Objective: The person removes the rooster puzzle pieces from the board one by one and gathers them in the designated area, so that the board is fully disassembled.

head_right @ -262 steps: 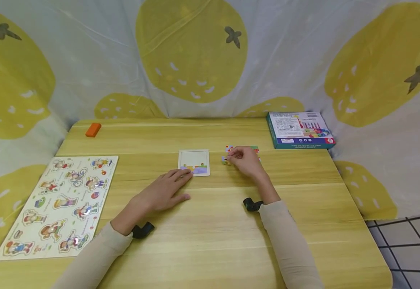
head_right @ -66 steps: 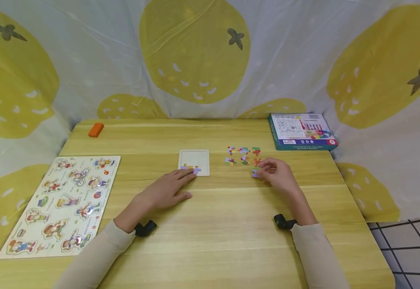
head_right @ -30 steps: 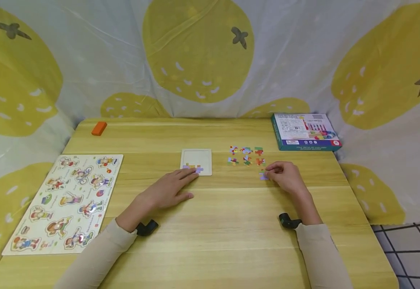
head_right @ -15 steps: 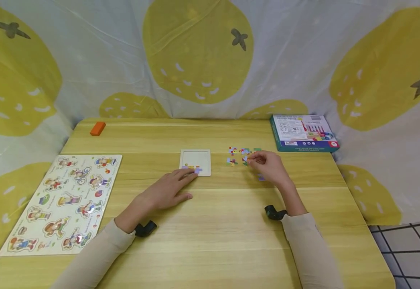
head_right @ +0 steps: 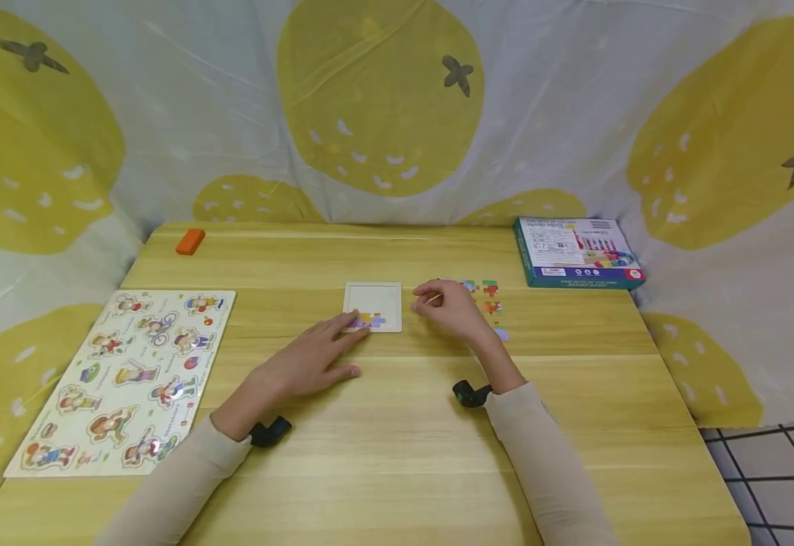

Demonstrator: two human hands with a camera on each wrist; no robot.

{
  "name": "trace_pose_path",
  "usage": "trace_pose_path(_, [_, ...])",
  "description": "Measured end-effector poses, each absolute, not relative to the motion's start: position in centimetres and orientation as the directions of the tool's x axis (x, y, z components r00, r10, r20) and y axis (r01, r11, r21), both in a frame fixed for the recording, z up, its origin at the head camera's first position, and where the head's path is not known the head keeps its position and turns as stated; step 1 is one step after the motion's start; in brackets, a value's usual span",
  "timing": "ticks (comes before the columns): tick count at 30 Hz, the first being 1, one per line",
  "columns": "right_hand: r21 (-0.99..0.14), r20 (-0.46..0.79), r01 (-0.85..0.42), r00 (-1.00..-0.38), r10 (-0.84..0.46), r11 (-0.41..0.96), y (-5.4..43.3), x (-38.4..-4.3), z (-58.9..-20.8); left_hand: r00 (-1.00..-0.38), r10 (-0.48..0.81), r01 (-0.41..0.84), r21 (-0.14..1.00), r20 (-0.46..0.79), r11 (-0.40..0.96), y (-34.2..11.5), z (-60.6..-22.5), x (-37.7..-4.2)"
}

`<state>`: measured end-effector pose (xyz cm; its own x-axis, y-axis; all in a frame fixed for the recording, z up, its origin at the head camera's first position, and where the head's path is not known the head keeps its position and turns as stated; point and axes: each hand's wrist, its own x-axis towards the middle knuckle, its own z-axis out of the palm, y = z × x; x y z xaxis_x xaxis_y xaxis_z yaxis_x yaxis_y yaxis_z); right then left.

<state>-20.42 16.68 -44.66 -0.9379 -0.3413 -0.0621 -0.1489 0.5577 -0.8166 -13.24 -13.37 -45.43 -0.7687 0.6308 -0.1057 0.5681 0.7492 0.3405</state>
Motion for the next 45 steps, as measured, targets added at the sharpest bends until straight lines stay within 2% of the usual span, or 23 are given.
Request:
trace_pose_path(14, [-0.820,-0.083,-0.161,-0.916,-0.393,0.550,13.2,-20.4,-46.2,-0.770,0.626,0.561,0.339,-0.121,0.755,-13.2,-45.8,-13.5])
trace_pose_path(34, [-0.817,-0.096,-0.173,-0.900,-0.425,0.550,11.8,-20.4,-47.1,-0.776,0.620,0.568,0.300,-0.116,0.767,-13.1,-45.1,-13.8])
trace_pose_path(45, [-0.805,-0.081,-0.199,-0.897,-0.435,0.560,11.4,-20.2,-47.1,-0.781,0.612,0.554,0.316,-0.122,0.770,-13.0,-45.0,-13.8])
